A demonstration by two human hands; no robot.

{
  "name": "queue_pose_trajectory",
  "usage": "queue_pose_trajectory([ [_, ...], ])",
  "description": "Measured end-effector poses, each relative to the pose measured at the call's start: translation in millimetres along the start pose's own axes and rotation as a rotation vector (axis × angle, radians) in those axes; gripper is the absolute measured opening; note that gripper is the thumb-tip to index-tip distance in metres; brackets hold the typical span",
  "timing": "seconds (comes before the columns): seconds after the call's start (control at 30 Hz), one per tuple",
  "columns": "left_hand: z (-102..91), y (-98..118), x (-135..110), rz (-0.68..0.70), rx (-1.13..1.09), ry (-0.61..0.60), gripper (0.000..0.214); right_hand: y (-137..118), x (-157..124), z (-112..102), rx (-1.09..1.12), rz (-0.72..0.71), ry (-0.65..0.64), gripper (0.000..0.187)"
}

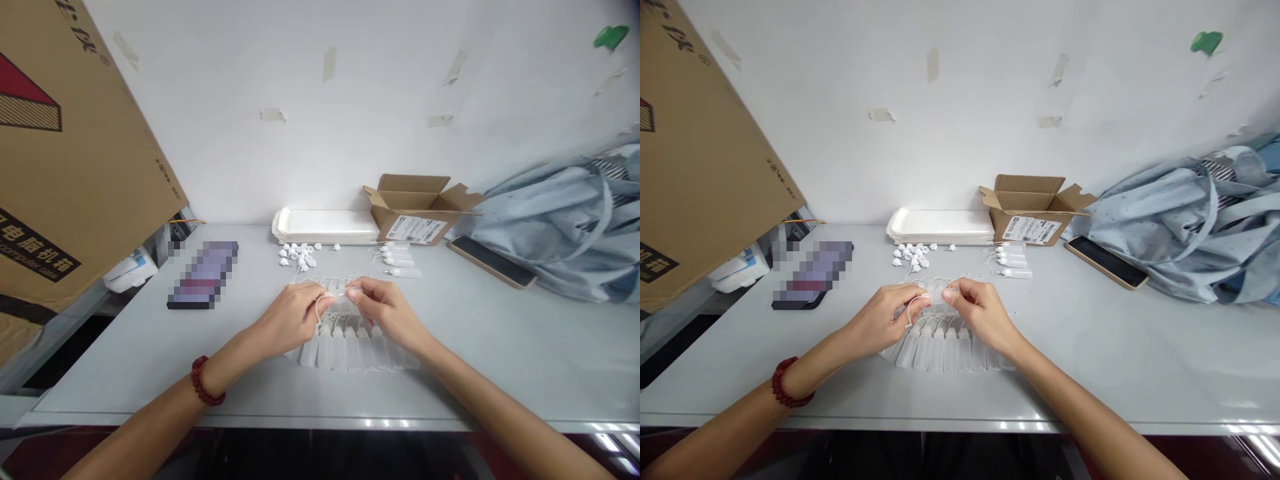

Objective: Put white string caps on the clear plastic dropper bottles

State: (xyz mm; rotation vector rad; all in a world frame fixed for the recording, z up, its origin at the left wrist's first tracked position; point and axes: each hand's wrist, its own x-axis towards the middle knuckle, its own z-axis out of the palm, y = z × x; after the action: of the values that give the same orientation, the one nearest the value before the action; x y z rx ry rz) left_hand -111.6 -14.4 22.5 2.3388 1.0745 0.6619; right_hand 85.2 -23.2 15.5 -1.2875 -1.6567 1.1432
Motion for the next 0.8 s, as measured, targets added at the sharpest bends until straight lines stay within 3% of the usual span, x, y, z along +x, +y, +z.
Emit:
queue_pose_trajectory([
  [0.17,4.0,-5,-1,0.1,0.122,0.028,0.031,1,2,1,0.136,0.09,-0.063,0.036],
  [0.33,2.6,-5,3,0.016,-0.013,0.007,0.032,0,6,-7,0.176,0.142,-0.134,0.045],
  [0.47,-5.4,-14,7,-0.123,-0.178,0.079,0.024,0,13,-38,-0.041,0.091,-0.036,0.044],
  [0.57,-14.4,-32,10,-0.214,-0.126,0.177,0.023,4,17,-73,-0.304,0.125,0.106,0.043],
  [0.7,-25.4,-59,13,-0.263,0.099,0.266,0.022,19,16,-112,-0.382,0.257,-0.026,0.035],
  [0.8,-29.7,-73,14,-0.31,0.232,0.256,0.025,32,16,-126,-0.421,0.325,-0.06,0.029],
])
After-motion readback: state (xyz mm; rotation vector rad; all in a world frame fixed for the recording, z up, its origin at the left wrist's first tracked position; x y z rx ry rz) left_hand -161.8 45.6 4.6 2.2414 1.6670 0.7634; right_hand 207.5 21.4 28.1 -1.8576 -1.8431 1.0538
